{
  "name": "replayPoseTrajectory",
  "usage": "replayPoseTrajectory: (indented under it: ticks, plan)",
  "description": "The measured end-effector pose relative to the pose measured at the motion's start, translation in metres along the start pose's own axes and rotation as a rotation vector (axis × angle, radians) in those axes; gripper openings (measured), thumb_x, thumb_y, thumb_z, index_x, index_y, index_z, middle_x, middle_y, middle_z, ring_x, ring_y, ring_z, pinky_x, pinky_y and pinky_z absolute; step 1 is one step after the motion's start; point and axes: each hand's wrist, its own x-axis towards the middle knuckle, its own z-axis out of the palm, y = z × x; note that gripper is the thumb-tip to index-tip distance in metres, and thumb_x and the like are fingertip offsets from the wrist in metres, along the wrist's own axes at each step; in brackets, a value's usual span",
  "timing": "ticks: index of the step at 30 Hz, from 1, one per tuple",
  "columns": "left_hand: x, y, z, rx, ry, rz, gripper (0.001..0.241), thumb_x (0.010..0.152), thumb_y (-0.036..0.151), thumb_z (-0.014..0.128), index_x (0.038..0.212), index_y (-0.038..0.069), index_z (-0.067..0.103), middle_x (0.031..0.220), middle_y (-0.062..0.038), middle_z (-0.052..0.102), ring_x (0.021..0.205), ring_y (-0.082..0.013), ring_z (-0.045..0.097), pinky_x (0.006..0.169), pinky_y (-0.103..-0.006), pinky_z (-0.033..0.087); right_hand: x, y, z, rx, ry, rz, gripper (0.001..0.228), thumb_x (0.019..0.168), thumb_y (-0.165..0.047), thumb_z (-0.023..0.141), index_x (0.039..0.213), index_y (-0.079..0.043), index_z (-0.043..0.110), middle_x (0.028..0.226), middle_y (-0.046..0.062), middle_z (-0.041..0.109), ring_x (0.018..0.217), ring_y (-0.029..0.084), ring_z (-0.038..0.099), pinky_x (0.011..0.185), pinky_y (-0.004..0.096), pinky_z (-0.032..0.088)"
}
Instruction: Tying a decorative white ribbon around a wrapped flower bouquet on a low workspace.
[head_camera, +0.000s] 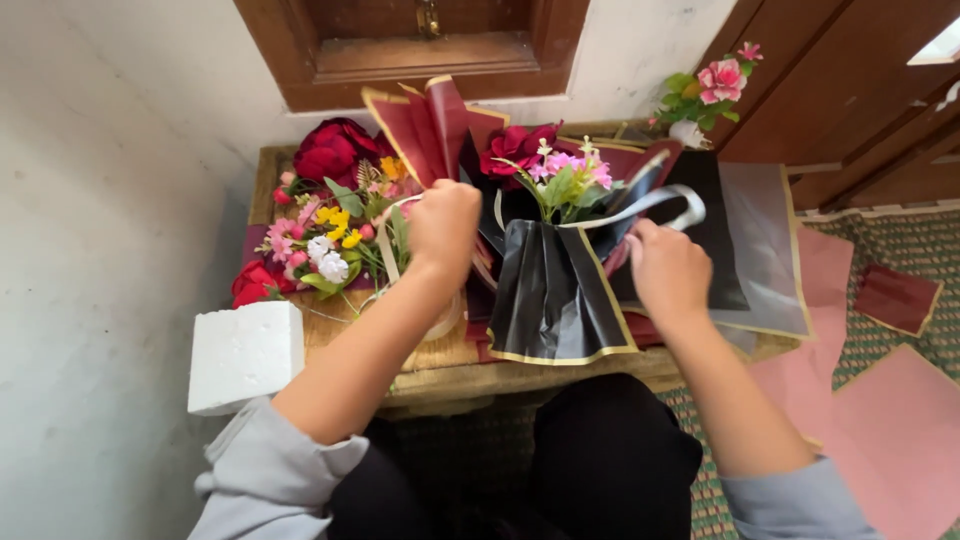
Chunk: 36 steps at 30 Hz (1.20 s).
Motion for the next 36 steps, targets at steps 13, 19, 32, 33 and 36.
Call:
replayPoseTrajectory:
  ticks: [13,19,32,33,36]
  plan:
    - [-0.017,0.080,0.050,-0.425,-0.205,0.213,0.017,0.073,-0.002,0.067,0.063,0.012,0.071,0.059,-0.007,0.064,0.055,-0.0281,0.070,0.045,-0.0469,0.056,0.021,-0.077,0.005,0.839,-0.019,-0.067,0.016,0.090,-0.008,0.073,0.099,-0.020,0.077,0.089,0.005,0.078,0.088,0.028,0.075,0.078,0.039,0.059]
    - [-0.002,0.035,0.016,-0.637,-0.608,0.215,0.009,0.074,-0.010,0.067,0.075,-0.002,0.072,0.066,-0.019,0.067,0.065,-0.0395,0.073,0.052,-0.0537,0.059,0.019,-0.087,0.018,0.886,-0.079,0.005,0.024,0.094,-0.006,0.065,0.103,-0.025,0.076,0.093,0.000,0.079,0.083,0.019,0.076,0.083,0.037,0.059]
    - [-0.013,0.059,-0.027,-0.695,-0.456,0.027,0.013,0.083,0.003,0.057,0.095,0.008,0.059,0.087,-0.009,0.067,0.076,-0.0322,0.076,0.066,-0.0445,0.063,0.011,-0.111,0.044,0.577,-0.013,-0.132,0.027,0.097,-0.006,0.050,0.107,-0.024,0.067,0.101,0.002,0.072,0.101,0.029,0.071,0.087,0.046,0.058]
    - [-0.013,0.064,-0.022,-0.815,-0.542,0.022,0.012,0.084,0.002,0.056,0.095,0.005,0.060,0.089,-0.012,0.066,0.080,-0.0380,0.075,0.069,-0.0504,0.064,0.011,-0.114,0.042,0.515,-0.020,-0.111,0.024,0.097,-0.009,0.050,0.107,-0.024,0.065,0.100,0.003,0.072,0.098,0.031,0.071,0.085,0.048,0.059]
    - [-0.023,0.084,0.011,-0.947,-0.581,0.004,0.013,0.085,0.005,0.053,0.090,0.001,0.064,0.090,-0.014,0.065,0.081,-0.0414,0.074,0.069,-0.0535,0.064,0.013,-0.121,0.047,0.542,-0.162,0.015,0.023,0.098,-0.019,0.051,0.116,-0.027,0.063,0.108,0.000,0.073,0.105,0.032,0.071,0.090,0.052,0.057]
